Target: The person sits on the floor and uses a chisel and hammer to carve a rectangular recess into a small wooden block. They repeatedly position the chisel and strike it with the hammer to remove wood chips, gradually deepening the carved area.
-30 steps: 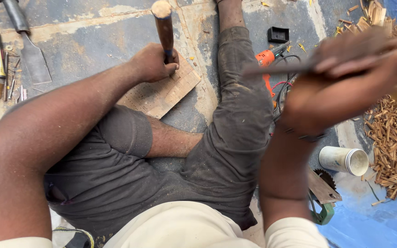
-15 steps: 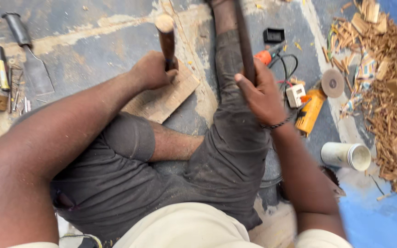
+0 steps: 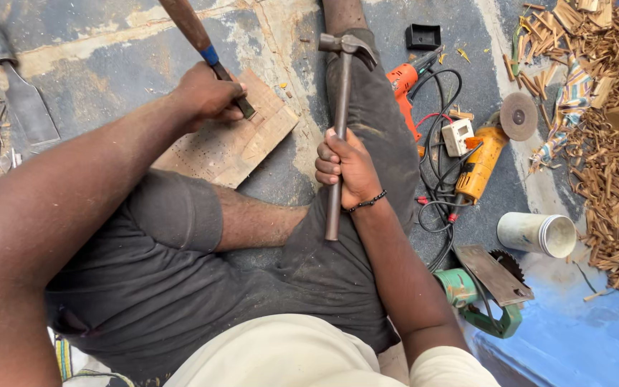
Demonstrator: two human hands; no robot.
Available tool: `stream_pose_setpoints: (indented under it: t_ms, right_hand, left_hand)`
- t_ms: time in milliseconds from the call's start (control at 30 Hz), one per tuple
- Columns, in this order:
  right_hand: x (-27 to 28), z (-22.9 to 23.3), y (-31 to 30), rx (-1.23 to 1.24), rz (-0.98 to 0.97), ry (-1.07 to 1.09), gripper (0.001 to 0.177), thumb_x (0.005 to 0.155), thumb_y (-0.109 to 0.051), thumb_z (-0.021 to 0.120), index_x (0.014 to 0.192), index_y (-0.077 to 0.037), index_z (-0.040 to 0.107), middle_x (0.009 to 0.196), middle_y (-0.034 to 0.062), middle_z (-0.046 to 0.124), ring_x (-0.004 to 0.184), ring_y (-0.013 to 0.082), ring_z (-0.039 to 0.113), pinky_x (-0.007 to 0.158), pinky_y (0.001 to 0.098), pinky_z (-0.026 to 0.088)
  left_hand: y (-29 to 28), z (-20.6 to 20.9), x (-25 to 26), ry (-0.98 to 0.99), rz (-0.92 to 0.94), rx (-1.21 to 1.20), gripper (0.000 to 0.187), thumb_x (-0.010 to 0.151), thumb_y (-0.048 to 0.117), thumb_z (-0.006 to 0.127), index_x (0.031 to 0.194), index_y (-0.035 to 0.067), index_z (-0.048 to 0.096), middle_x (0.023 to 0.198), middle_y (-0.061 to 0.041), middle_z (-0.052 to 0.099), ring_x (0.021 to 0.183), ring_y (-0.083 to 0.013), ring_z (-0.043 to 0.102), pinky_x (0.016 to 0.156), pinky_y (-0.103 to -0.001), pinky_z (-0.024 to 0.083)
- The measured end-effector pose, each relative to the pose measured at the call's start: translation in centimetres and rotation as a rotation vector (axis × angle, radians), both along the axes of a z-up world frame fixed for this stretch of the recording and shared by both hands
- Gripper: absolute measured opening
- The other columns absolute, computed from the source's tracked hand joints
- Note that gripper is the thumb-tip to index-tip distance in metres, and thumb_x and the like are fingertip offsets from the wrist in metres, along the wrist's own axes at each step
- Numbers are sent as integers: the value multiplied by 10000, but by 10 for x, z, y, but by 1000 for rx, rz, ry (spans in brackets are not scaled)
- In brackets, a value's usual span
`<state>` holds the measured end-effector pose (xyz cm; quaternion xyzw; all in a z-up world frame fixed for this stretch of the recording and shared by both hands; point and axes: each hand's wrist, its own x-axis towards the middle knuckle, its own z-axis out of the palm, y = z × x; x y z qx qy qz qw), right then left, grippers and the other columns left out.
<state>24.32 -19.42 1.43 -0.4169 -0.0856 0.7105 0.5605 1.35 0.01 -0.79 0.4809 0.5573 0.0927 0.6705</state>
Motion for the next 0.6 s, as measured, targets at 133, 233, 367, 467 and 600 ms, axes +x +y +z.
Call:
stream_pose_setpoints:
  t_ms: [133, 233, 367, 467, 600]
  right_hand:
    - [3, -2, 4, 7, 15, 109, 156, 1089, -185, 551, 1001, -146, 428, 680, -43, 421, 511, 34, 401, 431, 189, 366]
    - [10, -5, 4, 13, 37, 182, 174, 1103, -192, 542, 982, -135, 431, 692, -38, 433, 525, 43, 410, 443, 199, 381]
    - [16, -6, 5, 12, 45, 294, 156, 1107, -179, 535, 986, -117, 459, 696, -41, 444, 543, 44, 427, 463, 201, 398]
    - [20, -6, 6, -7, 40, 336, 175, 1107, -190, 527, 963, -114, 463, 698, -38, 452, 545, 45, 436, 463, 204, 405]
    - [21, -4, 2, -30, 48, 341, 166, 1106, -182, 524, 966, -110, 473, 713, -36, 461, 552, 38, 443, 460, 192, 406]
  left_hand:
    - [0, -5, -2, -60, 45, -28, 186, 972, 146, 662, 1015, -28, 612, 897, -136, 690, 668, -168, 713, 587, -258, 638]
    - [-3, -9, -4, -74, 79, -42, 191, 986, 160, 642, 1013, -29, 629, 907, -135, 702, 674, -166, 703, 587, -256, 635]
    - [-2, -4, 0, -43, 120, -55, 176, 983, 138, 633, 997, -36, 651, 897, -135, 704, 657, -167, 699, 578, -265, 619]
    - [-6, 1, 4, -250, 290, -245, 238, 1022, 187, 551, 969, -35, 620, 868, -170, 714, 639, -186, 725, 577, -273, 621]
    - [-8, 4, 20, -483, 2, -43, 276, 1054, 218, 515, 979, -13, 646, 812, -190, 696, 612, -204, 691, 535, -289, 586]
